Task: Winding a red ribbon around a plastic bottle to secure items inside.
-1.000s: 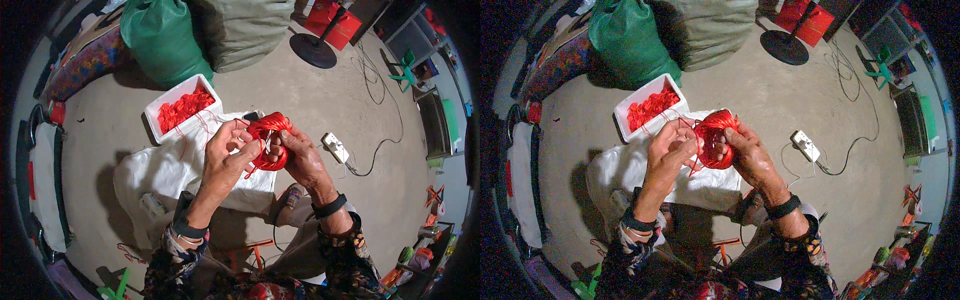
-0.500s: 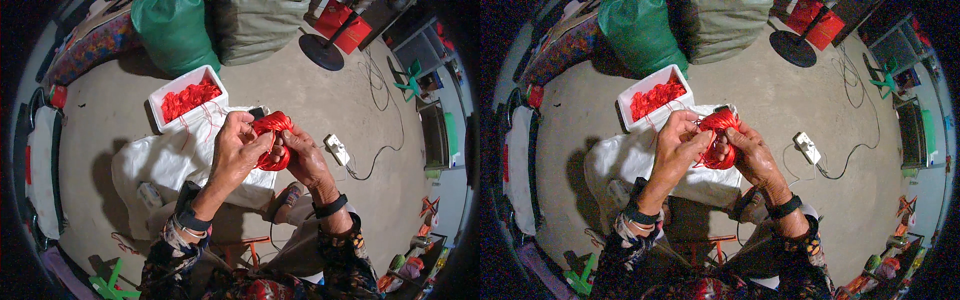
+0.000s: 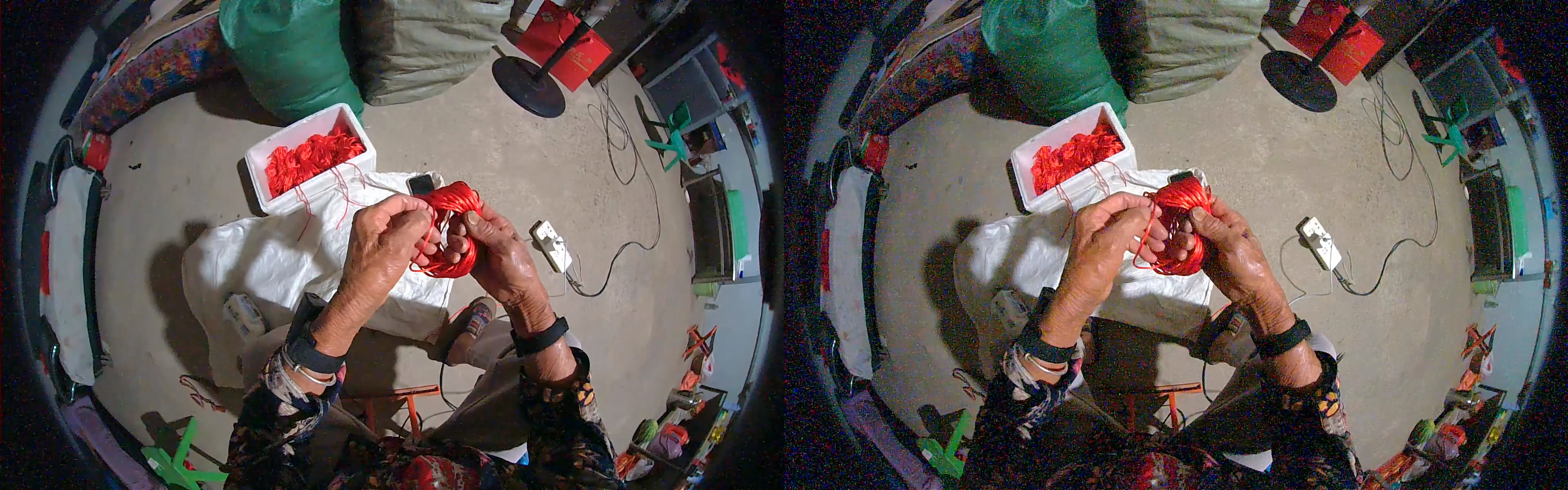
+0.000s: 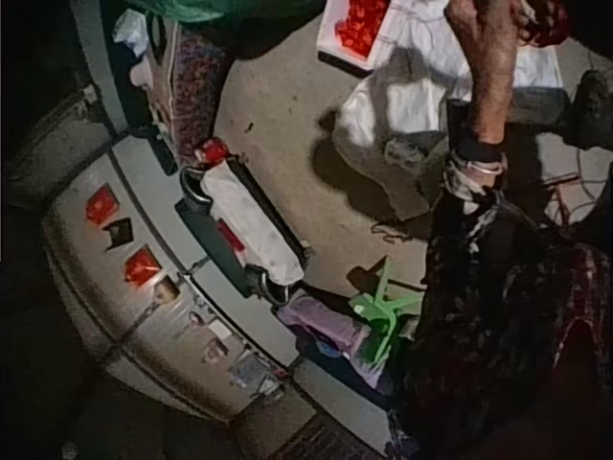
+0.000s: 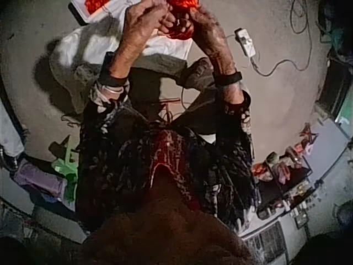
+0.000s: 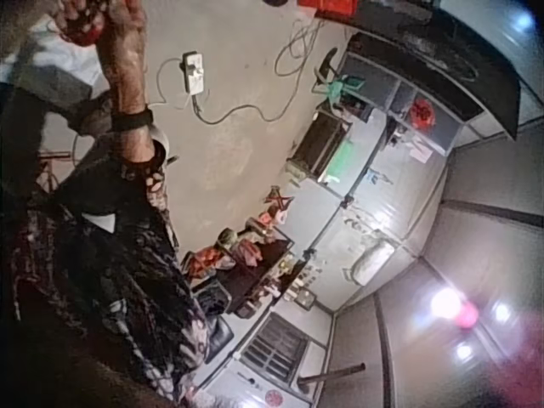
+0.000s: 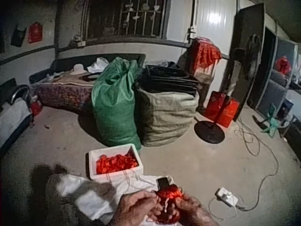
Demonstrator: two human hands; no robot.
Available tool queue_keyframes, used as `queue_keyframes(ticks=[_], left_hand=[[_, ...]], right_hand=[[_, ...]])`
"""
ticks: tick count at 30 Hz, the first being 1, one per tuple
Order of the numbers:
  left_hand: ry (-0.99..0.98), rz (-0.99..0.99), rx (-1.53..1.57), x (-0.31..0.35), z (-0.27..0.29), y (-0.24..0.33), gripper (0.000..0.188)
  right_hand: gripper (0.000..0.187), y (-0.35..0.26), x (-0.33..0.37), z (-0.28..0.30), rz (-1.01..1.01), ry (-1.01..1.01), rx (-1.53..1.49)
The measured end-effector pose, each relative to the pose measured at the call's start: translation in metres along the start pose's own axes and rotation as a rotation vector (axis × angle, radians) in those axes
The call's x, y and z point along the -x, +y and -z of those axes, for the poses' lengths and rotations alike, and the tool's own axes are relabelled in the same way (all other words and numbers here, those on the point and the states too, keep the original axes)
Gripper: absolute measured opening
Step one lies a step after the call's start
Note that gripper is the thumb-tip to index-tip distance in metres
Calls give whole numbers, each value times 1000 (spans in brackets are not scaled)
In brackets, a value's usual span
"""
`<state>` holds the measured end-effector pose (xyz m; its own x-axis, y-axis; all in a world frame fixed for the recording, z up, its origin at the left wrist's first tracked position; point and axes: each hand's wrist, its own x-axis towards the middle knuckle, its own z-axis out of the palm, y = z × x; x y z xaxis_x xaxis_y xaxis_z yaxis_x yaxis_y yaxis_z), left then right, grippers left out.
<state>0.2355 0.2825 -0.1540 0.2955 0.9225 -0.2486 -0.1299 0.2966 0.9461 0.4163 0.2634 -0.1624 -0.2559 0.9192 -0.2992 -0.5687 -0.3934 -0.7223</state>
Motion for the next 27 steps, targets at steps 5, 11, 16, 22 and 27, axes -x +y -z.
queue_keyframes(ticks=[5,11,16,22,27], left_hand=[[-26,72,191,0,2,2,48],[-44,40,175,-2,5,-4,33],[49,-45,348,-3,20,12,21],[81,-141,537,-8,37,6,12],[116,-121,585,-9,47,10,19]], right_hand=[[25,0,0,2,-2,0,12],[21,2,-1,6,6,0,60],[19,2,-2,10,45,12,56],[20,4,-6,16,73,34,14],[21,1,-4,17,94,102,-21]])
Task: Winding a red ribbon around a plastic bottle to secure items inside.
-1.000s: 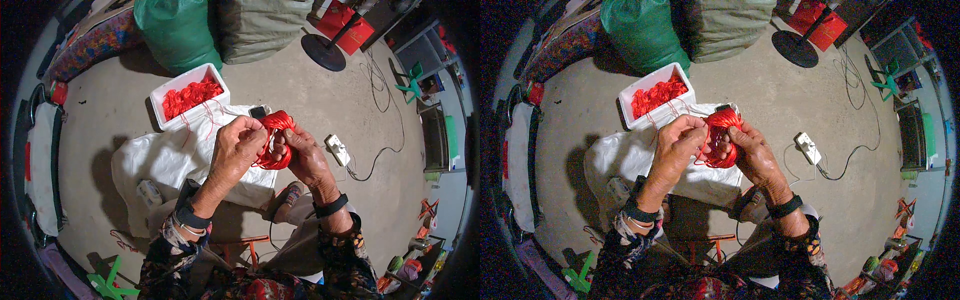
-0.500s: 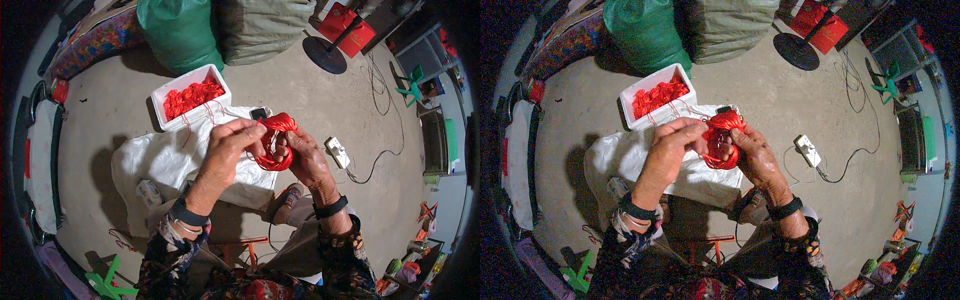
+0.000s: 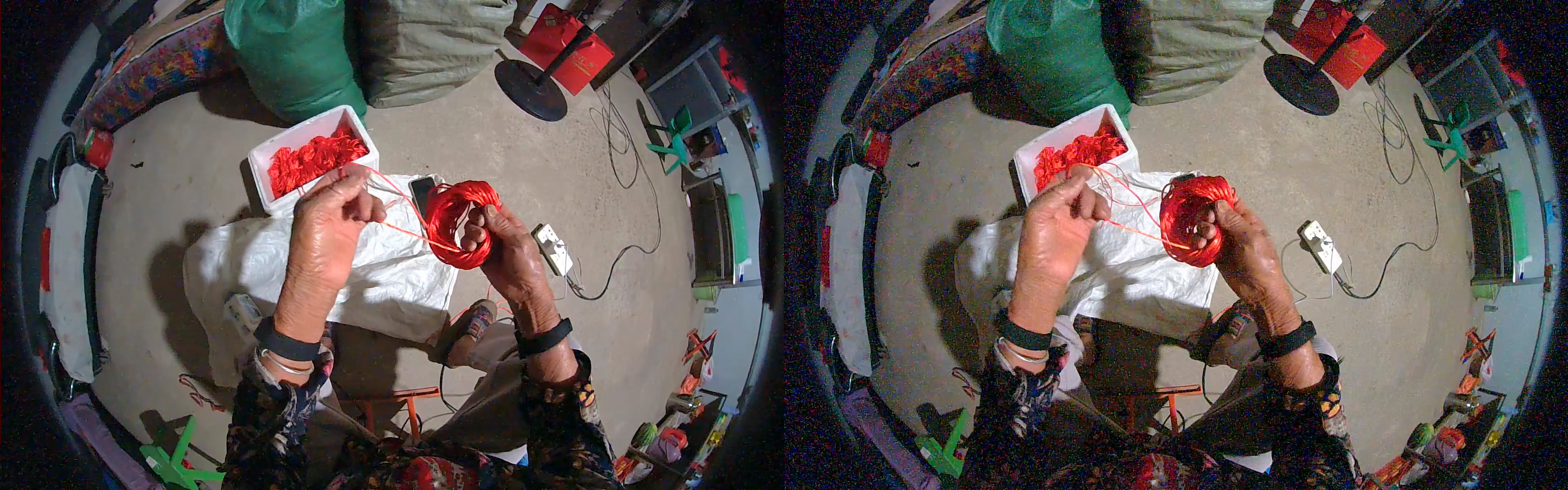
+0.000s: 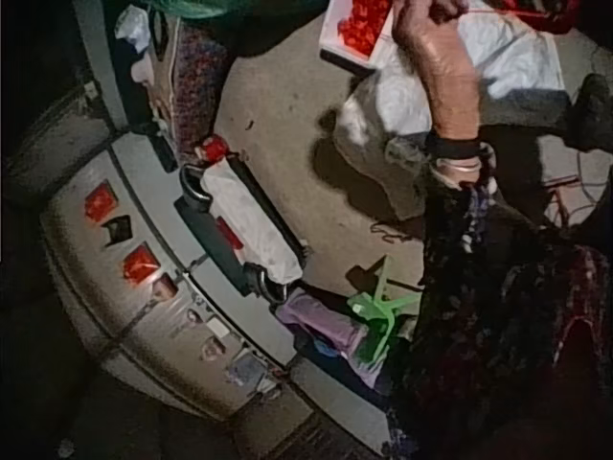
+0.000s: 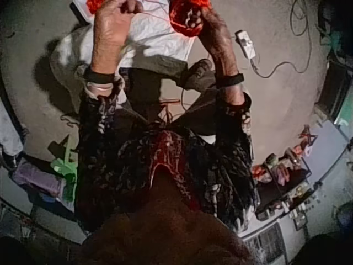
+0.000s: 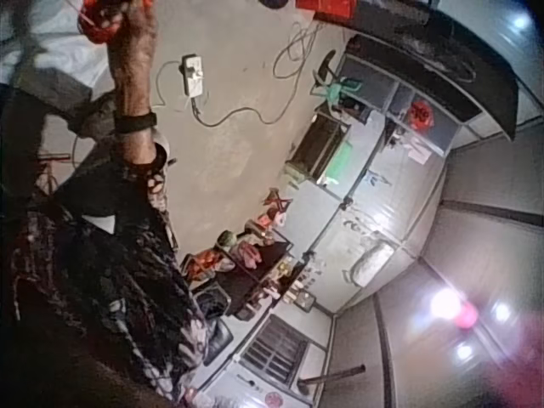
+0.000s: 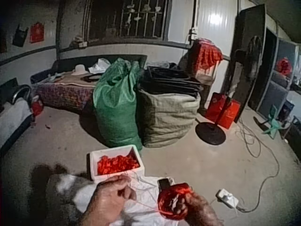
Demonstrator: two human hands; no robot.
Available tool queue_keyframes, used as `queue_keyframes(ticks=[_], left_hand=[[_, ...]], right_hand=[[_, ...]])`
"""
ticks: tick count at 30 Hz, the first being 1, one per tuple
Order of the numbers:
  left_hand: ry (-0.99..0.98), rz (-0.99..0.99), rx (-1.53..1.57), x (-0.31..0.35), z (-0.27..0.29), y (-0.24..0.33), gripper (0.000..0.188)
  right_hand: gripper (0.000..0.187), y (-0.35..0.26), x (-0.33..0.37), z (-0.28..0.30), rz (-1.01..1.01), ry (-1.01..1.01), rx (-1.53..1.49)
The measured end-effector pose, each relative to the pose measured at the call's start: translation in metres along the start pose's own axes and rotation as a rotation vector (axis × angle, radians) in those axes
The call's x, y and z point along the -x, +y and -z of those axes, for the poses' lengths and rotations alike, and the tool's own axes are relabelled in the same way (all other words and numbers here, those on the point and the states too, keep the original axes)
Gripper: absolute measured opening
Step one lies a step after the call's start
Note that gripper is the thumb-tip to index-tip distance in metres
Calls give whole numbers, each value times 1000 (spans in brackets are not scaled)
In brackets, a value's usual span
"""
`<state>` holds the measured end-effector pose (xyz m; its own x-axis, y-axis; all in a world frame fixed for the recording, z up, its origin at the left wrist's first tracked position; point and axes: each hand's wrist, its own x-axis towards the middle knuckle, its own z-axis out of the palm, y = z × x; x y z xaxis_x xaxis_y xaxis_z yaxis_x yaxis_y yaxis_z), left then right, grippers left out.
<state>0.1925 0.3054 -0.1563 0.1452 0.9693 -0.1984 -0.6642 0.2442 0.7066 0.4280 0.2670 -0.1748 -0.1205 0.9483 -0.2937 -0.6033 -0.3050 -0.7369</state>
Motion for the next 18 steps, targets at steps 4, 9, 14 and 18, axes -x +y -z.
queue_keyframes(ticks=[4,9,14,18], left_hand=[[-35,-18,24,2,4,9,19],[-147,11,20,3,4,13,19],[-244,-41,-222,8,3,19,26],[-397,80,-327,15,-6,22,33]], right_hand=[[21,-2,0,2,13,-11,-43],[20,-1,0,3,0,11,-46],[15,-4,1,0,3,-24,-34],[18,-3,0,2,-48,-52,39]])
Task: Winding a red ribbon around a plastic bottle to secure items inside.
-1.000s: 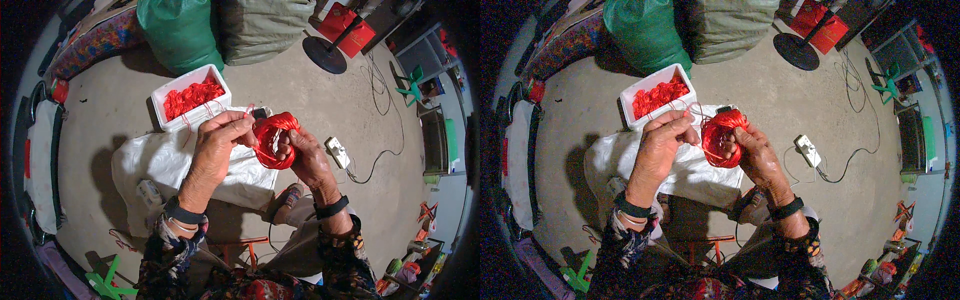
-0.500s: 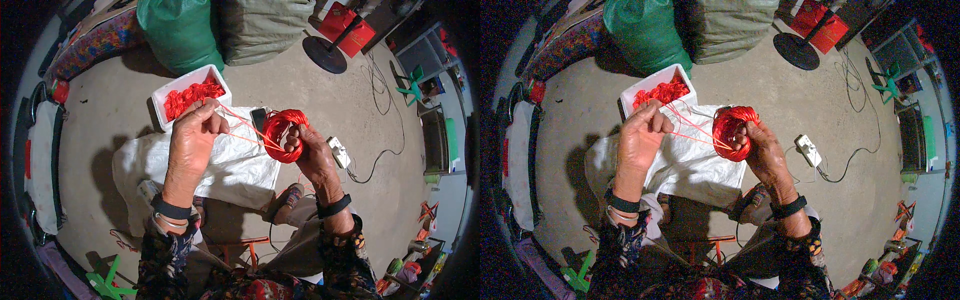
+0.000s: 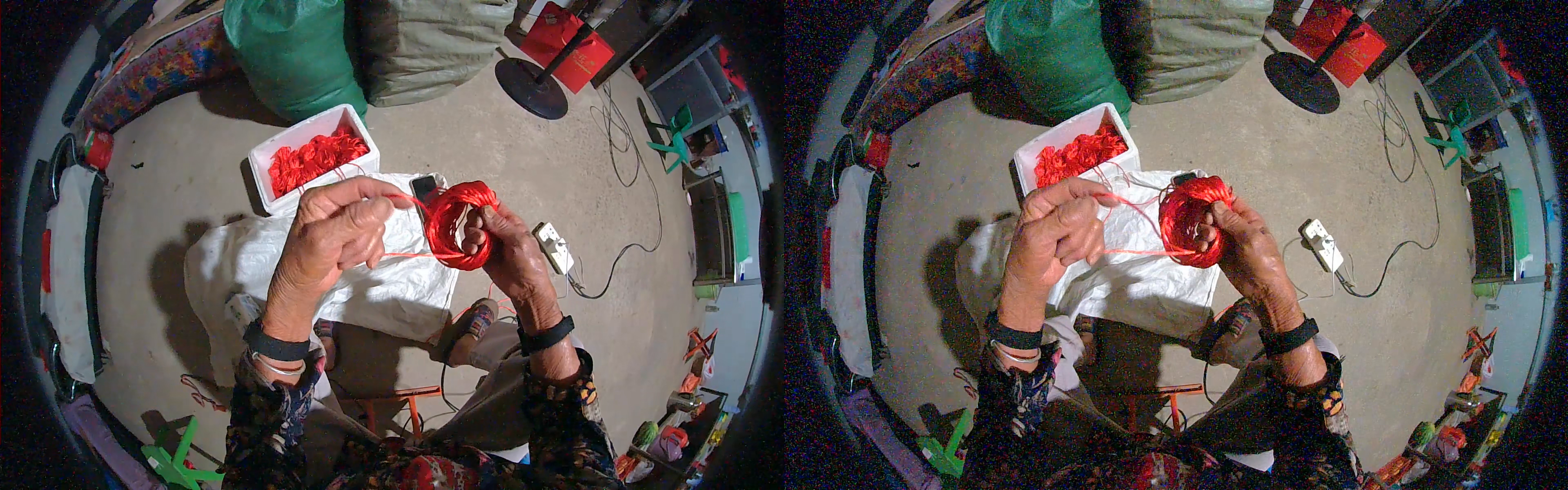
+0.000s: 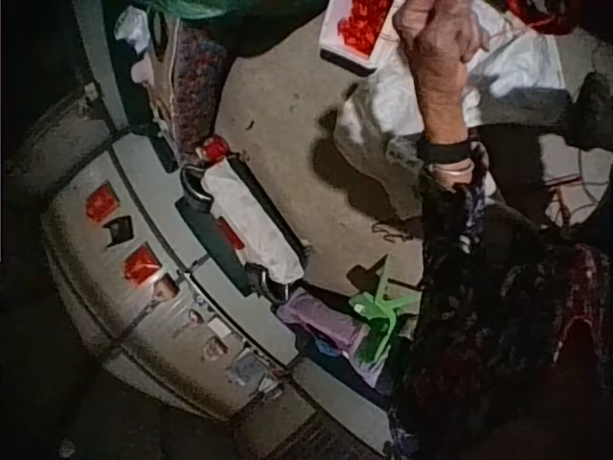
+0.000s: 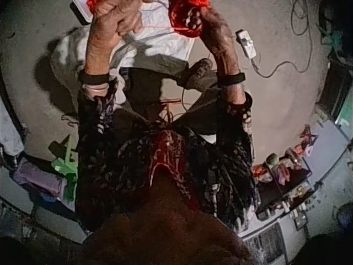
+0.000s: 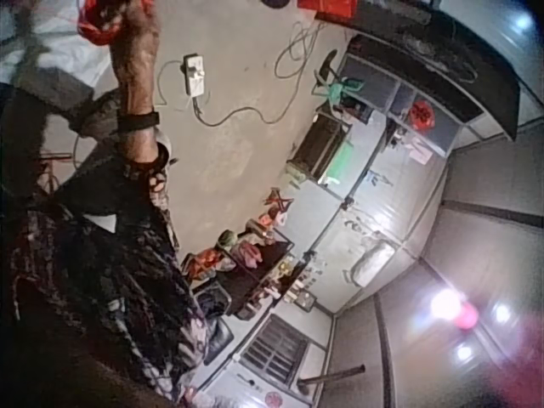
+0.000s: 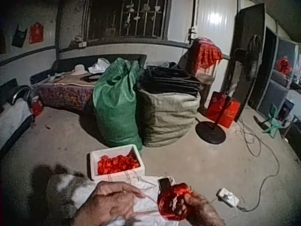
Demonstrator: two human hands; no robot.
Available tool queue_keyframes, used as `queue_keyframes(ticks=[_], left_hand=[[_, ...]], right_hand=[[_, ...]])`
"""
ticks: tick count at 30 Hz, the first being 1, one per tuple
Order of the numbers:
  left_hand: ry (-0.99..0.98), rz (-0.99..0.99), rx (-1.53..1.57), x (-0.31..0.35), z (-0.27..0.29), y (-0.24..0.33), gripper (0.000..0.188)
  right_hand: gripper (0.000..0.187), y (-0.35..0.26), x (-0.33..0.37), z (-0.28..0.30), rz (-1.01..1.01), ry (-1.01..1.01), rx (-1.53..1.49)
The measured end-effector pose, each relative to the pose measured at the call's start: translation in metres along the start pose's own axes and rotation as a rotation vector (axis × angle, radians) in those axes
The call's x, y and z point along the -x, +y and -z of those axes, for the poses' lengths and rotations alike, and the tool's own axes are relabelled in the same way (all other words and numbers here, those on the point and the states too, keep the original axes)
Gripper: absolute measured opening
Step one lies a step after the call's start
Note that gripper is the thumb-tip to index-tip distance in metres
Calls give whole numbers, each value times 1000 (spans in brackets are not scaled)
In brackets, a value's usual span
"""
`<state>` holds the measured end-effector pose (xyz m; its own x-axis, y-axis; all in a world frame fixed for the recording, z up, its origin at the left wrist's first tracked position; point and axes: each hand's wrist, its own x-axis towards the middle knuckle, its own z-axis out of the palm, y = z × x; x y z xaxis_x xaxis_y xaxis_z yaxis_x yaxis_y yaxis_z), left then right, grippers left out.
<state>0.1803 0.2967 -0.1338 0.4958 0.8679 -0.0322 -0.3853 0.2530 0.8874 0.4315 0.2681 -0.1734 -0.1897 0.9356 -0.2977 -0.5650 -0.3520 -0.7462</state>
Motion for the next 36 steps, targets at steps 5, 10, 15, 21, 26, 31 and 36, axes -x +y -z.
queue_keyframes(ticks=[5,10,15,21,26,31,36], left_hand=[[-70,-13,95,1,2,1,27],[-55,34,174,-2,2,1,25],[4,98,31,-5,1,2,26],[14,216,-46,-3,-4,2,28],[24,213,-84,-6,-4,-3,28],[26,205,-76,-6,-6,-2,28],[1,224,-264,-6,-9,-1,24]], right_hand=[[21,3,4,-12,-136,-51,201],[23,14,8,-17,-197,-111,260],[31,16,7,-16,-223,-170,222],[29,18,3,-12,-213,-131,187],[27,15,3,-13,-209,-107,153],[26,12,2,-14,-207,-122,163],[16,10,1,-14,-209,-122,109]])
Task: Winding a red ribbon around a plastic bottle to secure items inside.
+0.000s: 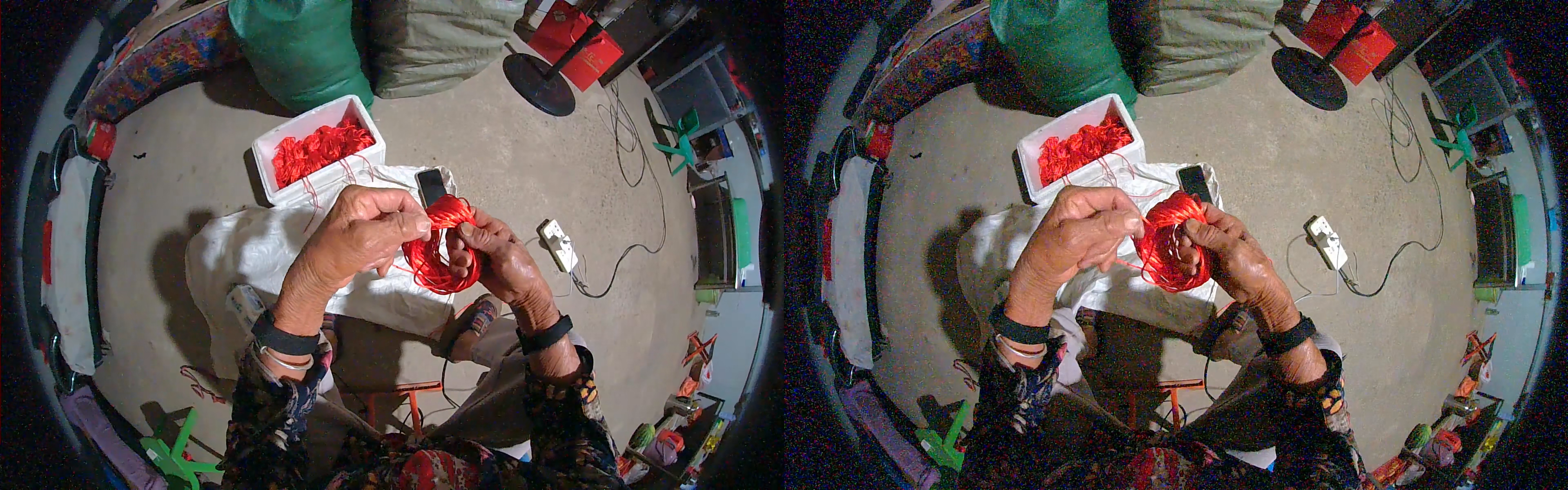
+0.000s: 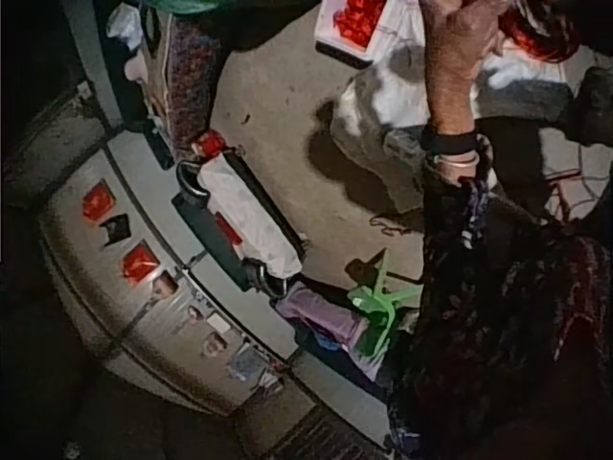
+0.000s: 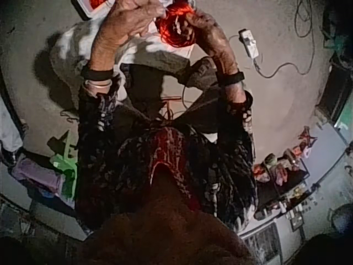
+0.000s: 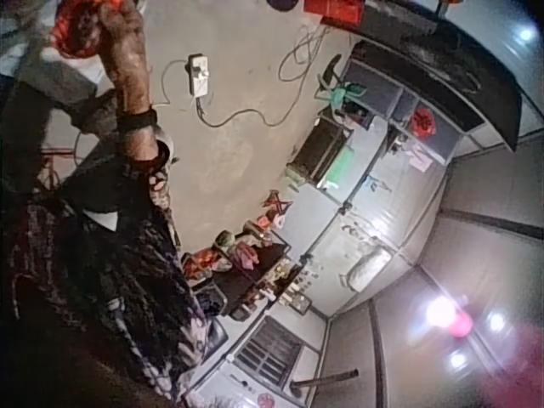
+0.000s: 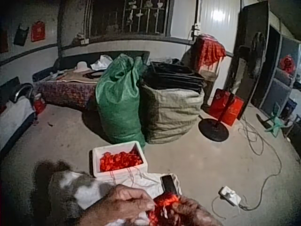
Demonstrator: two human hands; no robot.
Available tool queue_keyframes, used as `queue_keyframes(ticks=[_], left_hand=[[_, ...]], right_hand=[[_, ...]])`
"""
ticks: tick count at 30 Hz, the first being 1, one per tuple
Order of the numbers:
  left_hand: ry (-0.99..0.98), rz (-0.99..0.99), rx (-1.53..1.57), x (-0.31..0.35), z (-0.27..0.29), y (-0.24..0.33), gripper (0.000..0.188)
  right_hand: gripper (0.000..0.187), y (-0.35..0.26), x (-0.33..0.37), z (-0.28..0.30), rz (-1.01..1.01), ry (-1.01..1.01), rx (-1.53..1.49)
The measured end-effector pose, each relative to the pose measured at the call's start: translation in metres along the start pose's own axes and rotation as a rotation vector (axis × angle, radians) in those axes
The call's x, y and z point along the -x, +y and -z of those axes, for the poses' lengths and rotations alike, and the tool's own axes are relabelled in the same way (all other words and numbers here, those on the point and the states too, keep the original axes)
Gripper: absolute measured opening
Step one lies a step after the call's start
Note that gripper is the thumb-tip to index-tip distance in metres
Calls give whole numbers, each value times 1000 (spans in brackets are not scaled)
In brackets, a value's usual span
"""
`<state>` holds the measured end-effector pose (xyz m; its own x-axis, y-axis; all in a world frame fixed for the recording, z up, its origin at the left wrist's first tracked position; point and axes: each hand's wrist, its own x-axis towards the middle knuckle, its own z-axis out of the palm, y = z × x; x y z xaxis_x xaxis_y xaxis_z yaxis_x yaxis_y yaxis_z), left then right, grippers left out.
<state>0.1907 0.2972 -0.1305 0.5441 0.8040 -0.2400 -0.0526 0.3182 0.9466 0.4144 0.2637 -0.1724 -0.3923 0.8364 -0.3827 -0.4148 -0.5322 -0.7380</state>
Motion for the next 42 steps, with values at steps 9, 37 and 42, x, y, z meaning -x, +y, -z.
queue_keyframes(ticks=[9,37,42], left_hand=[[19,20,-165,-3,-2,-6,21],[-111,173,-219,-9,-19,-20,27],[-54,90,-332,-11,-21,-22,25]], right_hand=[[19,1,1,-1,6,30,3],[26,6,2,-6,56,60,-29],[27,6,3,-6,22,72,4]])
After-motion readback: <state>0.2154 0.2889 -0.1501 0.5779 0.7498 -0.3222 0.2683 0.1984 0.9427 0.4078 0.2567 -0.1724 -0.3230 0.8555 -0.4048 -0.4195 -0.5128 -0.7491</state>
